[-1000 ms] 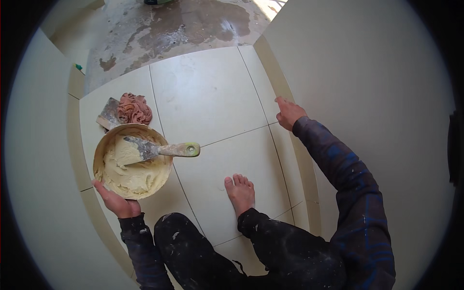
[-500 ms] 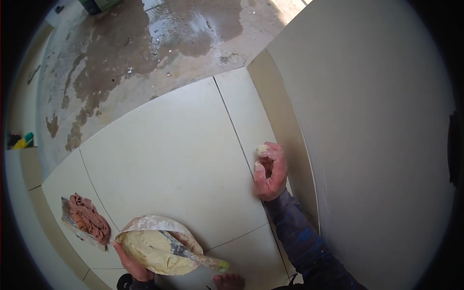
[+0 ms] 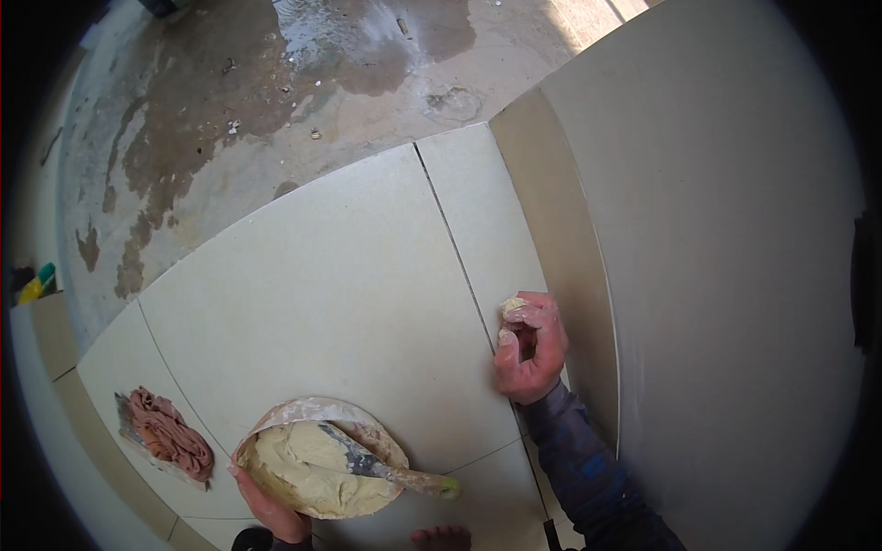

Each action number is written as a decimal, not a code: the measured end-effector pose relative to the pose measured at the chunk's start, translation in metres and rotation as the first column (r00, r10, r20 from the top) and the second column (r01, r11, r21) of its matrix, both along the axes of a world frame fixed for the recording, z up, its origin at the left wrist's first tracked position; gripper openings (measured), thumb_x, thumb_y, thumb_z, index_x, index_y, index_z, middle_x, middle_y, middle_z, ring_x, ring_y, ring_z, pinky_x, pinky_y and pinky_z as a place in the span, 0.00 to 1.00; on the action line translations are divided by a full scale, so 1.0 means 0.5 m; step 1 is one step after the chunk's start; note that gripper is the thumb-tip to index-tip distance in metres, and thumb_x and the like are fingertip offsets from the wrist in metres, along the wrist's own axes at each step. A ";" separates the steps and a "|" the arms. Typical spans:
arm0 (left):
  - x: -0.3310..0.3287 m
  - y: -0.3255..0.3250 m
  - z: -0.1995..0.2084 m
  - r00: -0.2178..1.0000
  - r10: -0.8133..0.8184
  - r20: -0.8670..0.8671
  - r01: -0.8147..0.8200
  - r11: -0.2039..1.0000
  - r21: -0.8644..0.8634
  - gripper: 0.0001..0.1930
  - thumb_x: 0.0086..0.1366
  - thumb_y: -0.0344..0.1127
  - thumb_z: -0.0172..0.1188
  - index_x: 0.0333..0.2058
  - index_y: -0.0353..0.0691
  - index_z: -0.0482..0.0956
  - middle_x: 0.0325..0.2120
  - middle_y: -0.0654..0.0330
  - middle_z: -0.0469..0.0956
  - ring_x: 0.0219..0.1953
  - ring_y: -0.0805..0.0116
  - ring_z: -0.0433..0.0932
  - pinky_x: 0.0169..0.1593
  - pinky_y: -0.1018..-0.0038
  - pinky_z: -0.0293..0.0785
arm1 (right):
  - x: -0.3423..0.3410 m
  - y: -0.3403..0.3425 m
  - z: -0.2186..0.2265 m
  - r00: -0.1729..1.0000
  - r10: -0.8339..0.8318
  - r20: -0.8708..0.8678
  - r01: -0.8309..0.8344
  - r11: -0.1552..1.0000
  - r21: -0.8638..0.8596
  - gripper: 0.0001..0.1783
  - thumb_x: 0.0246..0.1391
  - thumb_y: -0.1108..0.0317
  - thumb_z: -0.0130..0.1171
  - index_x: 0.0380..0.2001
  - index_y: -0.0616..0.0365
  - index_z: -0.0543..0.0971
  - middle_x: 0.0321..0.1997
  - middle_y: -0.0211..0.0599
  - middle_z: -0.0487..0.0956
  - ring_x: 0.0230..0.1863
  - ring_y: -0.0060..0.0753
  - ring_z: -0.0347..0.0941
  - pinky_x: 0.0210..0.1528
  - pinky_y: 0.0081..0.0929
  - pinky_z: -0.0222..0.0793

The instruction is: The person applies paste from a bowl onto the wall and floor tile seams by hand, spreads it along the joints, and wipes the area with a cloth.

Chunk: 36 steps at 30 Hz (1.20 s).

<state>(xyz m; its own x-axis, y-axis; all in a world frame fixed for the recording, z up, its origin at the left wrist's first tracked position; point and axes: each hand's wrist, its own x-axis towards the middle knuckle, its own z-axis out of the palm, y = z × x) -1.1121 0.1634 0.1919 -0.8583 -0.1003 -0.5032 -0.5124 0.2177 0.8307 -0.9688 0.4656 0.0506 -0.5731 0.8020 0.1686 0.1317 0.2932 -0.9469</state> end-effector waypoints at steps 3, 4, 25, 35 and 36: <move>-0.050 -0.036 0.067 0.965 -0.262 -0.015 0.254 0.946 -0.203 0.27 0.77 0.52 0.34 0.55 0.32 0.68 0.48 0.53 0.74 0.52 0.64 0.73 0.58 0.69 0.68 | -0.040 -0.086 0.013 0.999 0.014 -0.039 -0.016 0.999 -0.042 0.15 0.47 0.80 0.51 0.41 0.63 0.71 0.44 0.49 0.72 0.33 0.30 0.71 0.30 0.22 0.70; -0.090 -0.057 0.074 0.919 -0.393 -0.022 0.379 0.898 -0.223 0.26 0.78 0.50 0.35 0.54 0.31 0.70 0.46 0.53 0.75 0.51 0.65 0.74 0.58 0.70 0.68 | -0.051 -0.113 0.032 1.000 -0.025 -0.007 0.025 0.999 -0.030 0.14 0.48 0.79 0.50 0.42 0.64 0.71 0.44 0.48 0.72 0.34 0.29 0.71 0.31 0.22 0.70; -0.331 -0.204 0.148 0.650 -0.760 0.005 0.129 0.103 -0.986 0.11 0.63 0.34 0.63 0.41 0.34 0.80 0.35 0.50 0.82 0.43 0.53 0.81 0.49 0.64 0.74 | 0.056 -0.078 0.162 0.996 -0.090 0.002 0.090 0.995 0.032 0.12 0.46 0.81 0.51 0.37 0.63 0.72 0.39 0.44 0.73 0.28 0.30 0.72 0.29 0.23 0.69; -0.042 0.437 0.135 0.262 -0.915 -0.307 0.897 0.348 -0.271 0.09 0.66 0.28 0.60 0.41 0.28 0.79 0.28 0.57 0.84 0.24 0.73 0.82 0.27 0.77 0.77 | 0.151 -0.037 0.142 0.984 -0.165 -0.063 0.171 0.980 0.100 0.13 0.46 0.81 0.50 0.38 0.62 0.72 0.39 0.43 0.74 0.26 0.28 0.72 0.25 0.22 0.69; -0.021 0.498 0.128 0.187 -0.956 -0.224 0.929 0.246 -0.277 0.08 0.65 0.27 0.60 0.41 0.29 0.78 0.29 0.56 0.84 0.27 0.71 0.84 0.30 0.76 0.78 | 0.150 -0.036 0.141 0.984 -0.162 -0.069 0.169 0.981 0.100 0.13 0.46 0.81 0.50 0.38 0.62 0.72 0.39 0.43 0.74 0.26 0.28 0.72 0.25 0.22 0.69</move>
